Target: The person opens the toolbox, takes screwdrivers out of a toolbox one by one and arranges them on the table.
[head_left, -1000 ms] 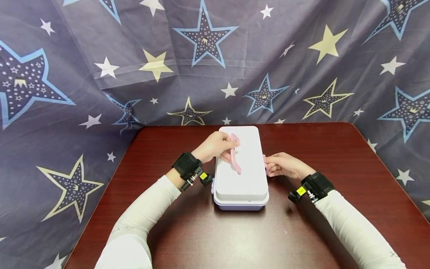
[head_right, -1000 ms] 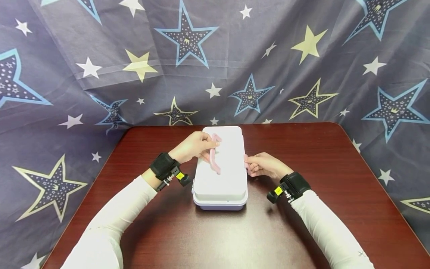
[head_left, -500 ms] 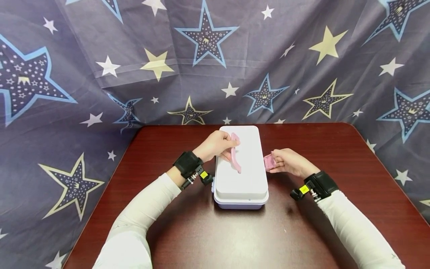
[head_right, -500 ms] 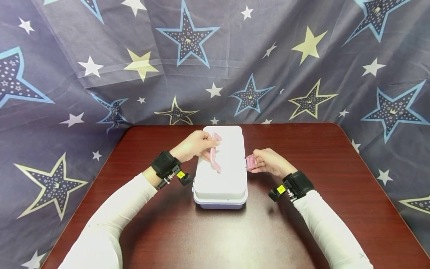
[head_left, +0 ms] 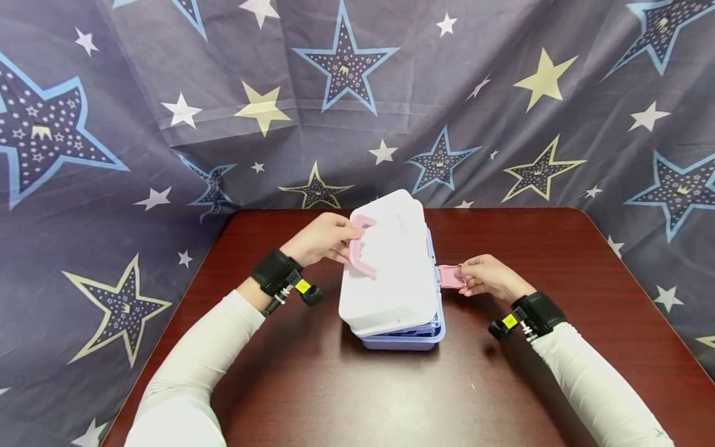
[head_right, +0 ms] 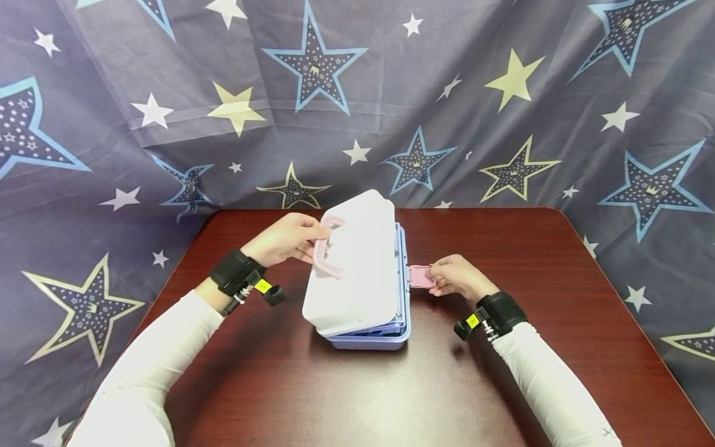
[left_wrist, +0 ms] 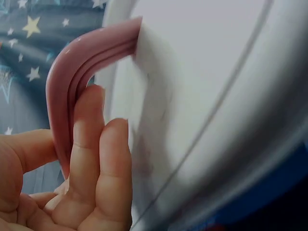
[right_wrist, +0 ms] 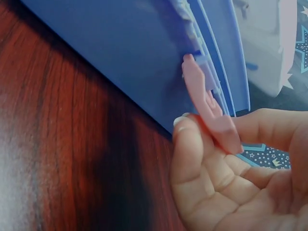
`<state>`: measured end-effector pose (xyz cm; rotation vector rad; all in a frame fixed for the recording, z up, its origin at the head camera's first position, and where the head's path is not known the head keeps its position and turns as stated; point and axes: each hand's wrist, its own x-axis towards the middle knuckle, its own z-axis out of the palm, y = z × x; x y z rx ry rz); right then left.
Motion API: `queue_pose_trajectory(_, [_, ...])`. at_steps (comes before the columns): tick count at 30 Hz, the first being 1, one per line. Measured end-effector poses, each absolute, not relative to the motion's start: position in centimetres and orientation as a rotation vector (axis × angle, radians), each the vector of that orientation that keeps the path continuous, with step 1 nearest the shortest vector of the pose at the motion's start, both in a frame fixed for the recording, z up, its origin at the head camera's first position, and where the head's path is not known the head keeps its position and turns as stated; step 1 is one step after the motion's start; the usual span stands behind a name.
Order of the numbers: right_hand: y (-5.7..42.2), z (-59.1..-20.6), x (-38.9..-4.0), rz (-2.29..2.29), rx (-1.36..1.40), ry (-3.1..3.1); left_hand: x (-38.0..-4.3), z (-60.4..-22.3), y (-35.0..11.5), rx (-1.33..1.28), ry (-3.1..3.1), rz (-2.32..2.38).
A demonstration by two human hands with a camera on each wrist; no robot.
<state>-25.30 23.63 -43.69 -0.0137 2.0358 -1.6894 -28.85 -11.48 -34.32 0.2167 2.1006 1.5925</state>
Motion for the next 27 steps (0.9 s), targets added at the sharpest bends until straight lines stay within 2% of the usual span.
queue_pose_trajectory(13, [23.8, -44.9, -25.5, -1.619, -0.051, 2.118, -29.2, -34.3, -14.7, 0.174, 2.086, 1.518])
queue_pose_trajectory(27, [23.5, -45.0, -25.7, -1.562, -0.082, 2.16, -29.0, -35.7, -20.8, 0.107, 2.09, 1.569])
